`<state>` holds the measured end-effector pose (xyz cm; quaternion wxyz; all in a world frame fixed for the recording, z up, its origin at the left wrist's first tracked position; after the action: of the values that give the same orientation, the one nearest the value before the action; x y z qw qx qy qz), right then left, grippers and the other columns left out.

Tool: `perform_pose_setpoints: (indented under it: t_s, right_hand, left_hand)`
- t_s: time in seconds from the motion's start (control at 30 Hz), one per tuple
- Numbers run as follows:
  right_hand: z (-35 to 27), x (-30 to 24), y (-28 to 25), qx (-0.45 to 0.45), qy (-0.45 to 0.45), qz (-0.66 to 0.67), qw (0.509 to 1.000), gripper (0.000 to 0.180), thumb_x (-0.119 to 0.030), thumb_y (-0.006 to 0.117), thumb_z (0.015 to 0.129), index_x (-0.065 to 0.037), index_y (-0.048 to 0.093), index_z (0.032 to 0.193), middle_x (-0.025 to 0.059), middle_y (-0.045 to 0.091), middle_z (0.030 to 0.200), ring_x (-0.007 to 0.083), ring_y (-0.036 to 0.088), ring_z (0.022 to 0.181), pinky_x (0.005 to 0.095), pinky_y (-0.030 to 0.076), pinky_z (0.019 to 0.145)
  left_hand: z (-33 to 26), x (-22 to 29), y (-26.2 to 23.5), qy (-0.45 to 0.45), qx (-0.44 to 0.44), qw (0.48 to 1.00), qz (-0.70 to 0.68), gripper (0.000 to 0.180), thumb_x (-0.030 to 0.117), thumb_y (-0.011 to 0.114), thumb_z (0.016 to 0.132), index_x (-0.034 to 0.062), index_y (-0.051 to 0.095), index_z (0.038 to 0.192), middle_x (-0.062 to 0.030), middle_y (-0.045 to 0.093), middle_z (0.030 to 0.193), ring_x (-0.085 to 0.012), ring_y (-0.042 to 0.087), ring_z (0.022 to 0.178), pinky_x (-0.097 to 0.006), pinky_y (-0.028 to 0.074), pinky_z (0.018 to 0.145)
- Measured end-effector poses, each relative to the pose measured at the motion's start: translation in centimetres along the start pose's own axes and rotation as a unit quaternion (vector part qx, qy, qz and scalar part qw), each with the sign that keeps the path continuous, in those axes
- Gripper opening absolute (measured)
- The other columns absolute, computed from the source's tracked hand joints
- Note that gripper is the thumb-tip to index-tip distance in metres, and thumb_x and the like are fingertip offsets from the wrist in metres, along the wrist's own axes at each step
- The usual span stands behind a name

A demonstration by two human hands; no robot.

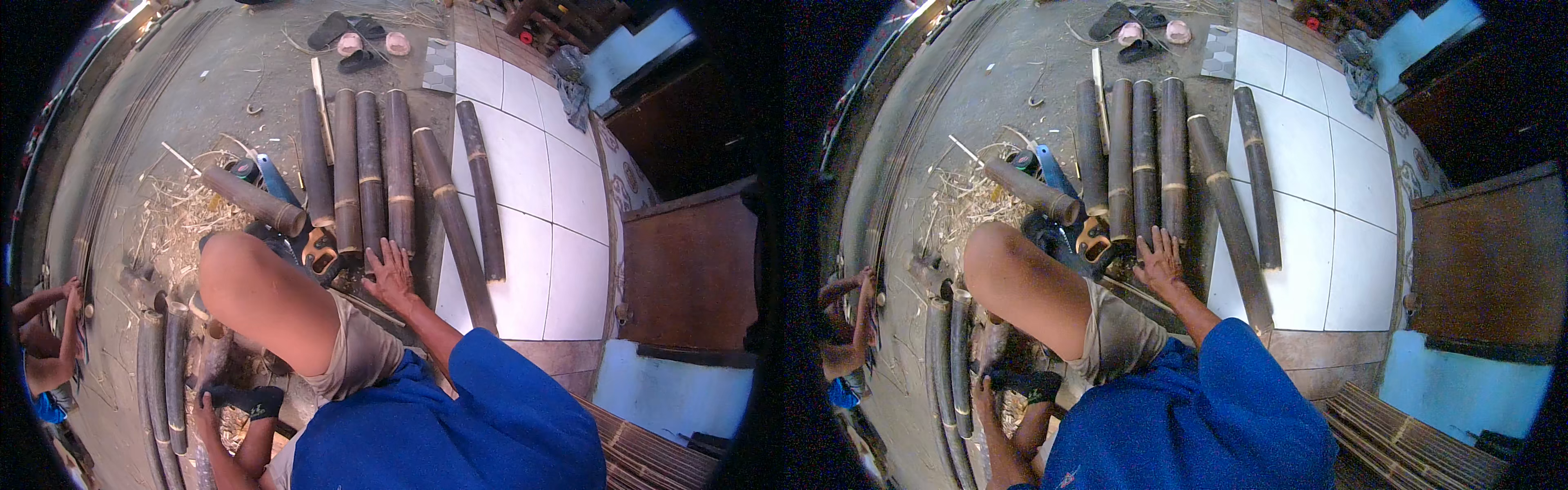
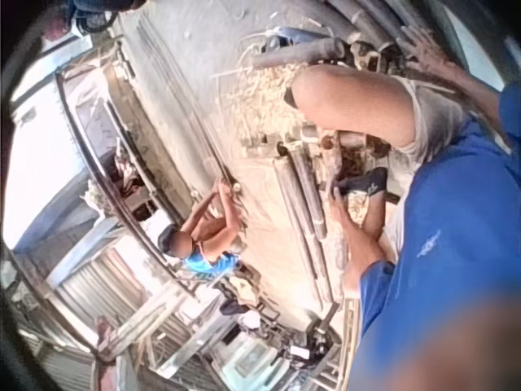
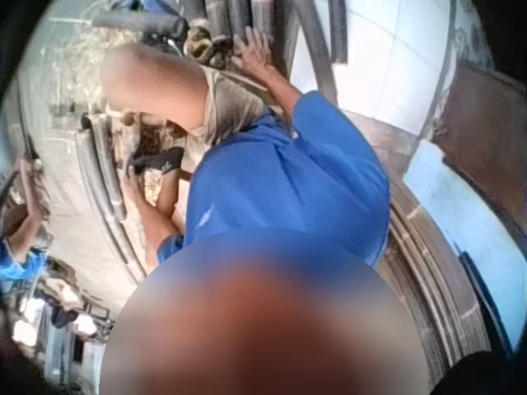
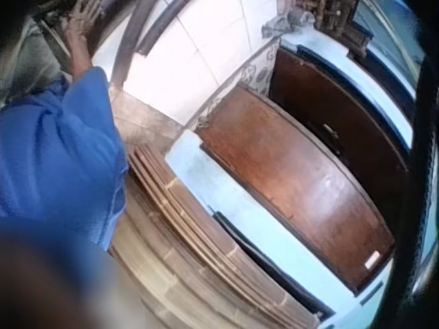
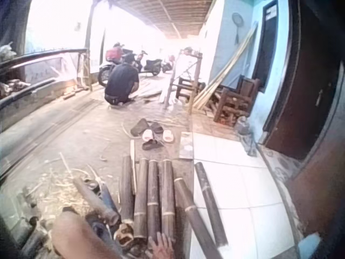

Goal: The person sits on the floor and uses a wooden mallet and a chisel to hollow and shape the ends of bamboo poles. They repeatedly strike the chisel, rotate the pole, and clear debris, then set the finished piece aside and pick up another pole to continue.

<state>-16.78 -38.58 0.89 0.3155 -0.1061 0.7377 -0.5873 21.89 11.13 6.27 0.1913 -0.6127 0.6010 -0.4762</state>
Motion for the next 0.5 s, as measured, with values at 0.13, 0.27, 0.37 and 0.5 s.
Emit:
perform_pose_setpoints:
  t_s: [0.13,0.27,0.37,0.5]
  right_hand:
    - [0.0,0.9,-0.7,0.044,0.004,0.001,0.999,0.081,-0.041,0.077,0.083,-0.008,0.048,0.151,0.0264,0.028,0.162,0.0431,0.024,0.152,0.0568,0.019,0.123]
    - [-0.2,2.6,-1.1,0.031,0.024,0.016,0.999,0.081,-0.041,0.075,0.084,-0.006,0.047,0.151,0.0266,0.029,0.162,0.0429,0.023,0.152,0.0567,0.021,0.123]
    - [-1.1,5.3,-2.6,0.067,0.080,0.028,0.994,0.080,-0.042,0.073,0.086,-0.002,0.046,0.150,0.0288,0.031,0.160,0.0445,0.025,0.151,0.0558,0.023,0.122]
    - [-2.7,8.9,-3.4,0.069,0.144,0.063,0.985,0.082,-0.043,0.072,0.087,0.002,0.044,0.150,0.0339,0.033,0.157,0.0488,0.033,0.145,0.0533,0.028,0.120]
  left_hand:
    - [0.1,0.0,0.1,0.010,0.008,1.000,0.000,0.061,0.043,0.054,0.101,-0.0002,0.054,0.144,-0.0247,0.064,0.134,-0.0388,0.060,0.126,-0.044,0.042,0.108]
    - [0.1,0.0,0.3,0.018,0.010,1.000,-0.013,0.062,0.046,0.054,0.101,0.0012,0.055,0.145,-0.0245,0.062,0.136,-0.0380,0.059,0.126,-0.044,0.042,0.108]
    - [0.0,-0.4,0.3,0.007,0.028,1.000,-0.013,0.062,0.047,0.054,0.101,0.0006,0.057,0.142,-0.0257,0.062,0.136,-0.0402,0.058,0.127,-0.045,0.041,0.108]
    - [-0.1,-0.8,0.1,-0.017,0.055,0.998,0.005,0.064,0.051,0.054,0.101,-0.0015,0.060,0.138,-0.0284,0.061,0.135,-0.0451,0.055,0.126,-0.049,0.040,0.109]
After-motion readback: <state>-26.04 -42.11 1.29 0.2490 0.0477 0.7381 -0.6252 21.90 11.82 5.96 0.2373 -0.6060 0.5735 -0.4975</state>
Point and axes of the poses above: each hand's wrist, its own z-axis towards the middle knuckle, its own y-axis out of the palm, x = y × z, the point moved 9 cm from there along z, towards the middle knuckle
